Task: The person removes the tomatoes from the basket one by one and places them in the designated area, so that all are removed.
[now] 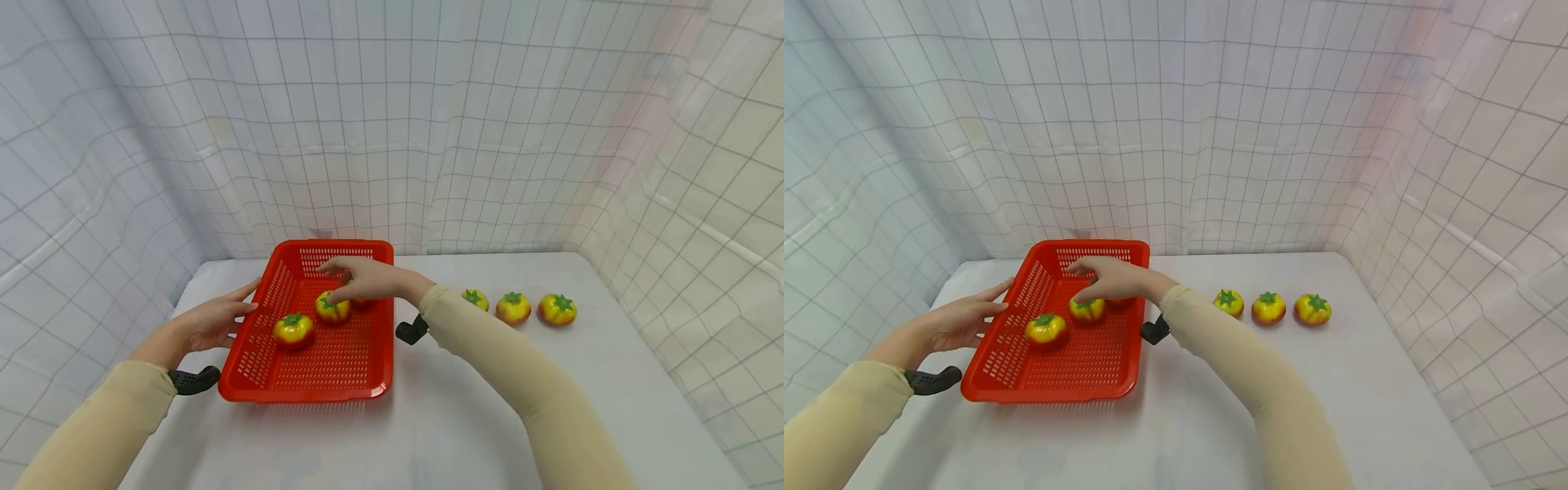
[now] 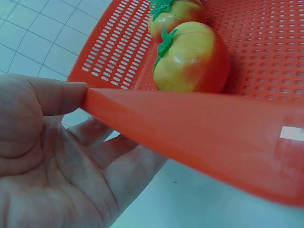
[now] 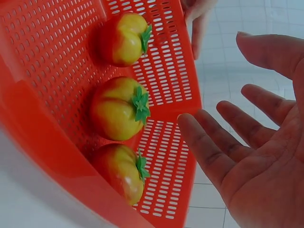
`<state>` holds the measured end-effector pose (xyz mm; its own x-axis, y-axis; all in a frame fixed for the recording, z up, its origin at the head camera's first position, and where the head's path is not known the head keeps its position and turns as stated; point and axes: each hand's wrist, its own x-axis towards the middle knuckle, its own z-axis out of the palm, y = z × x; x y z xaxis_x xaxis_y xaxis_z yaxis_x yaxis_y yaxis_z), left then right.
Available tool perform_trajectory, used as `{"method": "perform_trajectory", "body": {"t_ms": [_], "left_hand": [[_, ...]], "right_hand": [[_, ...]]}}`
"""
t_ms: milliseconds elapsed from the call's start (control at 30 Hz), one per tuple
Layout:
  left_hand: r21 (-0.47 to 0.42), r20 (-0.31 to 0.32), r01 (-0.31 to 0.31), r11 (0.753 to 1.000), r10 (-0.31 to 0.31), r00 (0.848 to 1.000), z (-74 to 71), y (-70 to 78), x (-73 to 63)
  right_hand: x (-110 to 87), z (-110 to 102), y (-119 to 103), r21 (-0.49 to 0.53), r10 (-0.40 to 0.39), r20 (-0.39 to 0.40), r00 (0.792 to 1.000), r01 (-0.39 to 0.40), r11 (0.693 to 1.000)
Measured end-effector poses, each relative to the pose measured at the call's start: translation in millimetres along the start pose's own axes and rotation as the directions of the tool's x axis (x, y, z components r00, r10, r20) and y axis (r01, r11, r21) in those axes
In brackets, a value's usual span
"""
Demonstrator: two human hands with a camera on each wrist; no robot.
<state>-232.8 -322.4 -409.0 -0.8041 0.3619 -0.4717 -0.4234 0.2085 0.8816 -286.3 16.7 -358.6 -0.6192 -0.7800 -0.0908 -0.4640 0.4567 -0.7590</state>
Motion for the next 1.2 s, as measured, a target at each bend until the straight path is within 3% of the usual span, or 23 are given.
{"method": "perform_trajectory", "body": {"t_ms": [700,1200], "left_hand": [[-0.019,-0.014,0.015,1.000,-0.016,1.000,1.2,0.3,1.3],[-0.018,-0.005,0.016,1.000,-0.016,1.000,-0.4,0.6,-0.1]], "right_hand": [[33.1,20.1,-7.8,0.040,0.032,0.099,0.995,-0.036,0.999],[63.0,33.3,-6.0,-0.150,0.045,0.156,0.987,-0.021,0.989]]}}
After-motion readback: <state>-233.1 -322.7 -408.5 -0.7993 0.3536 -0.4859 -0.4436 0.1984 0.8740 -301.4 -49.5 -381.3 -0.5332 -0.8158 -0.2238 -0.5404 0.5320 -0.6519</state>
